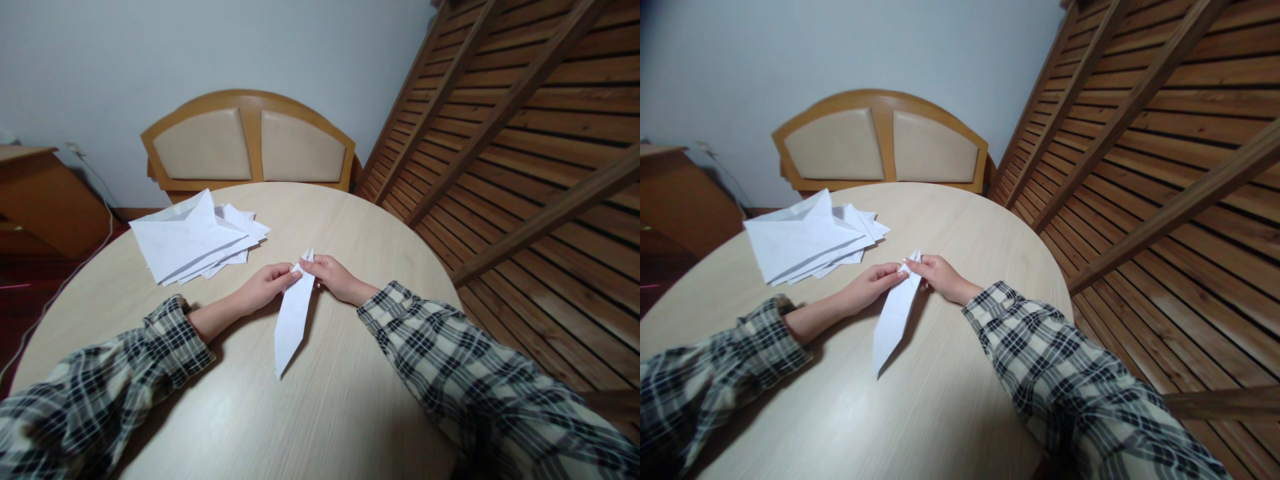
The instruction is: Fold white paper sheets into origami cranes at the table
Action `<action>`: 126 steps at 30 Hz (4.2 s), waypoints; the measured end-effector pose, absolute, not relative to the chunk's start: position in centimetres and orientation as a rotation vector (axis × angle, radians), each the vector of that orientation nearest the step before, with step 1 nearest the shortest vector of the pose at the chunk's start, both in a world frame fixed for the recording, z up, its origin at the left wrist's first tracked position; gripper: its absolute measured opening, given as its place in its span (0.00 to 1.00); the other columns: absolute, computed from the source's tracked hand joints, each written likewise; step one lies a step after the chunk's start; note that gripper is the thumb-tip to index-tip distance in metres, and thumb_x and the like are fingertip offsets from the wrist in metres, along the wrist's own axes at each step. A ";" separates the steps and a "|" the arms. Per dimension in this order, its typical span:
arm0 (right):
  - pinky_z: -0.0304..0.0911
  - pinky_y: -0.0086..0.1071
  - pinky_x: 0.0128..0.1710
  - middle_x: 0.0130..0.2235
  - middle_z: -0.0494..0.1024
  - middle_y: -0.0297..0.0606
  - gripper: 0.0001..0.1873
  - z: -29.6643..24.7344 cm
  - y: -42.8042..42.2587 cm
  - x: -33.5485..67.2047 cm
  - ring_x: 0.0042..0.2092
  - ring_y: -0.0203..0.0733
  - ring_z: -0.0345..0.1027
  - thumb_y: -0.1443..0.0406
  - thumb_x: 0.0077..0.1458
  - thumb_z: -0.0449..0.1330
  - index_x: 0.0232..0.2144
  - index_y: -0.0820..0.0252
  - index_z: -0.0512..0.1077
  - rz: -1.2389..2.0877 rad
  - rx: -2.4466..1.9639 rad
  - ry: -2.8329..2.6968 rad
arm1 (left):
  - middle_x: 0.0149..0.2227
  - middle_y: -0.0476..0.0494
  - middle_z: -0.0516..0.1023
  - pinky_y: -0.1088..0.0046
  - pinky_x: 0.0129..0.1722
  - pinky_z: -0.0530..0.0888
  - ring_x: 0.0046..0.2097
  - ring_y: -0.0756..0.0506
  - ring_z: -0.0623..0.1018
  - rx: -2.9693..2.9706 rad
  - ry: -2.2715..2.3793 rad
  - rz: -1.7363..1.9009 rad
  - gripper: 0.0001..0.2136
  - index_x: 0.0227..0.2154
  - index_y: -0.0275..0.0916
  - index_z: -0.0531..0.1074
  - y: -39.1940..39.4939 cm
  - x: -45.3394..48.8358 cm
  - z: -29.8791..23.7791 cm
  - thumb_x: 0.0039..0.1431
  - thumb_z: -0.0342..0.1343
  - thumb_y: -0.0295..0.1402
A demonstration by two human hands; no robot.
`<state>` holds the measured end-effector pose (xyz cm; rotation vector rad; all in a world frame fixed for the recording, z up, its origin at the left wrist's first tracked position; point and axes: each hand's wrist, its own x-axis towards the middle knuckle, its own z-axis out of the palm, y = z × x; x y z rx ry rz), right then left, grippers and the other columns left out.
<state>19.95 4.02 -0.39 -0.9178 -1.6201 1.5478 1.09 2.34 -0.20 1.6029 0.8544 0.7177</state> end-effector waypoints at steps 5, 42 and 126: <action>0.43 0.28 0.20 0.19 0.61 0.27 0.27 -0.5 4.2 20.0 0.21 0.31 0.49 0.42 0.52 0.61 0.24 0.59 0.65 1.536 -0.949 -1.545 | 0.33 0.46 0.73 0.74 0.29 0.65 0.30 0.50 0.70 1.619 0.823 0.711 0.18 0.41 0.34 0.70 2.3 1.0 -0.5 0.58 0.60 0.45; 0.43 0.27 0.17 0.17 0.60 0.26 0.30 -0.8 4.2 19.9 0.19 0.29 0.50 0.39 0.50 0.61 0.21 0.57 0.61 1.448 -0.978 -1.458 | 0.32 0.48 0.70 0.76 0.24 0.62 0.28 0.52 0.67 1.693 0.841 0.568 0.19 0.44 0.34 0.69 2.2 0.4 0.1 0.56 0.61 0.43; 0.47 0.25 0.17 0.18 0.60 0.23 0.18 -1.1 4.7 19.5 0.19 0.29 0.53 0.51 0.60 0.58 0.29 0.59 0.66 1.463 -0.953 -1.528 | 0.33 0.45 0.75 0.72 0.31 0.64 0.31 0.49 0.71 1.554 0.873 0.873 0.15 0.40 0.34 0.70 2.9 0.9 -1.7 0.63 0.57 0.44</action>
